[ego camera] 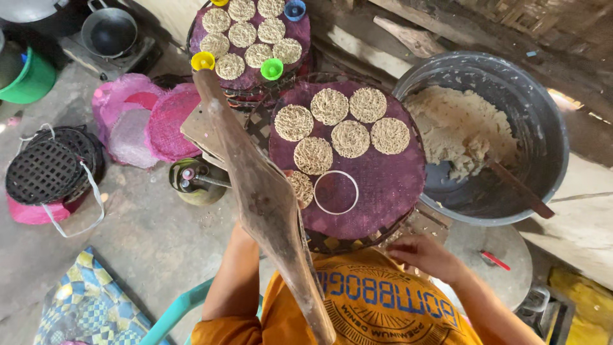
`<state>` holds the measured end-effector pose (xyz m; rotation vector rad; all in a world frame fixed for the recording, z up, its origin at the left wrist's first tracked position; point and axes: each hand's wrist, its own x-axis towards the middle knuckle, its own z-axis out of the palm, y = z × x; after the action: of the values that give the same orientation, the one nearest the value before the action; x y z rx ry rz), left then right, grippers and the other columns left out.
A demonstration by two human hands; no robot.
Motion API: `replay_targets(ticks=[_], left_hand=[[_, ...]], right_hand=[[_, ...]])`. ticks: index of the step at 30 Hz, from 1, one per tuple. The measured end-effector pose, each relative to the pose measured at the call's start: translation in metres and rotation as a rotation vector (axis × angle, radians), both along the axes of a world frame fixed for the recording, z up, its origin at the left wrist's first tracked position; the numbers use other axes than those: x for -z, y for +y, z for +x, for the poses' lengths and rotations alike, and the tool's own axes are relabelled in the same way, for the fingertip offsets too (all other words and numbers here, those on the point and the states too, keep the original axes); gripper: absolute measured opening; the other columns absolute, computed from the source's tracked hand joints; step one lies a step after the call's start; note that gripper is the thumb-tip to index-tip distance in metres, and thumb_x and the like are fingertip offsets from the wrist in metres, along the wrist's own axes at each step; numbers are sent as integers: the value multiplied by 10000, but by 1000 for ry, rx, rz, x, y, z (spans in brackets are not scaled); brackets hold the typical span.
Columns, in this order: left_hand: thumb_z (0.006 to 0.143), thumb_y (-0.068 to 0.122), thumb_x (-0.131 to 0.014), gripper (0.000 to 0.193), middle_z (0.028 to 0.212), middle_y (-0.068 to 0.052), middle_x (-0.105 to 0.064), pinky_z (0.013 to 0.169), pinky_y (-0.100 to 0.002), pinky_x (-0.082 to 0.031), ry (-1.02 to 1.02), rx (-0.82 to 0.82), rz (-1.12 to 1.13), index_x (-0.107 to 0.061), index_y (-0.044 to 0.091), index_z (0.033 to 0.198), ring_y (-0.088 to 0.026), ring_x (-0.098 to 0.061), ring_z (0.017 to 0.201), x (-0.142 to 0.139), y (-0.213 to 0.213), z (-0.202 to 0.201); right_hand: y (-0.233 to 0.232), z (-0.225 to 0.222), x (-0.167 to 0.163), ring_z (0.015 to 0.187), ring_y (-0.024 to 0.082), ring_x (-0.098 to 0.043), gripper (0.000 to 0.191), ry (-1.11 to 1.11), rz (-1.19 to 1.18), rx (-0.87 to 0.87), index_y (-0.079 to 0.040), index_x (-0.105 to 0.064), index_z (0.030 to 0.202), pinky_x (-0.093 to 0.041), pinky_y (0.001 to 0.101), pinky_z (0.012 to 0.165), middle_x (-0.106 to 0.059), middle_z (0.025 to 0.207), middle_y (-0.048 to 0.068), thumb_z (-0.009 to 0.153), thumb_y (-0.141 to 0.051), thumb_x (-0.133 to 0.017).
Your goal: The person scoops dough from a large basin into a wooden hand press, squeezes the press to extrude noodle-like strands onto round mesh trays, and uses a plastic ring to shape the discs. Filled trays are stacked aside and the press is refilled repeatedly.
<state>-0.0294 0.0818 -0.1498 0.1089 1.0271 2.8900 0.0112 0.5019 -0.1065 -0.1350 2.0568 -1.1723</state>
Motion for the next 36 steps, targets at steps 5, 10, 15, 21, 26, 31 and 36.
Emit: replay_targets(ticks=[5, 10, 15, 21, 26, 31, 36], left_hand=[[934, 315, -705, 586, 995, -179, -714, 883, -481, -582, 3, 7, -12, -509, -54, 1344, -303, -723, 910, -1, 10, -11], [915, 326, -718, 578, 985, -175, -716, 871, -474, -585, 13, 16, -41, -527, -43, 1316, -302, -726, 900, -6, 15, -14], [896, 337, -730, 570, 975, -170, -718, 858, -467, -588, 42, -53, -42, -545, -32, 1288, -300, -728, 890, -19, 2, -4], [873, 350, -745, 561, 964, -164, -720, 844, -458, -592, 73, -96, 17, -567, -19, 1255, -299, -730, 878, -28, -9, 7], [854, 361, -757, 553, 954, -160, -722, 832, -451, -595, 56, -97, 17, -585, -8, 1227, -298, -732, 868, -24, -8, 12], [835, 372, -769, 546, 944, -155, -724, 819, -444, -598, 25, -80, -13, -602, 3, 1200, -296, -734, 858, -16, -7, 10], [815, 383, -782, 538, 934, -150, -726, 807, -437, -601, 13, -61, -38, -620, 14, 1172, -295, -736, 848, -11, -4, 9]], right_hand=[[-16, -41, -39, 749, 224, -754, 253, 659, 295, 89, -148, -769, 1008, -576, 377, 667, -769, 886, 80, 866, -355, -735], [-88, -85, -51, 770, 302, -727, 429, 775, 523, 35, -129, -770, 872, -563, 445, 680, -735, 837, 80, 888, -550, -689], [-112, -105, -49, 787, 264, -747, 470, 691, 615, -67, -140, -766, 863, -585, 433, 699, -734, 870, 44, 909, -592, -650], [-99, -121, -42, 887, 326, -731, 311, 721, 599, 23, -189, -785, 955, -566, 494, 772, -759, 931, 66, 864, -468, -684], [-97, -131, -36, 912, 352, -726, 334, 672, 685, 46, -201, -775, 1004, -561, 503, 789, -762, 951, 99, 874, -496, -691], [-96, -135, -35, 901, 355, -727, 329, 702, 662, 49, -175, -782, 948, -561, 506, 774, -758, 957, 96, 877, -482, -688], [-96, -134, -36, 896, 356, -728, 334, 729, 657, 58, -177, -787, 970, -562, 498, 773, -759, 944, 107, 881, -483, -688]])
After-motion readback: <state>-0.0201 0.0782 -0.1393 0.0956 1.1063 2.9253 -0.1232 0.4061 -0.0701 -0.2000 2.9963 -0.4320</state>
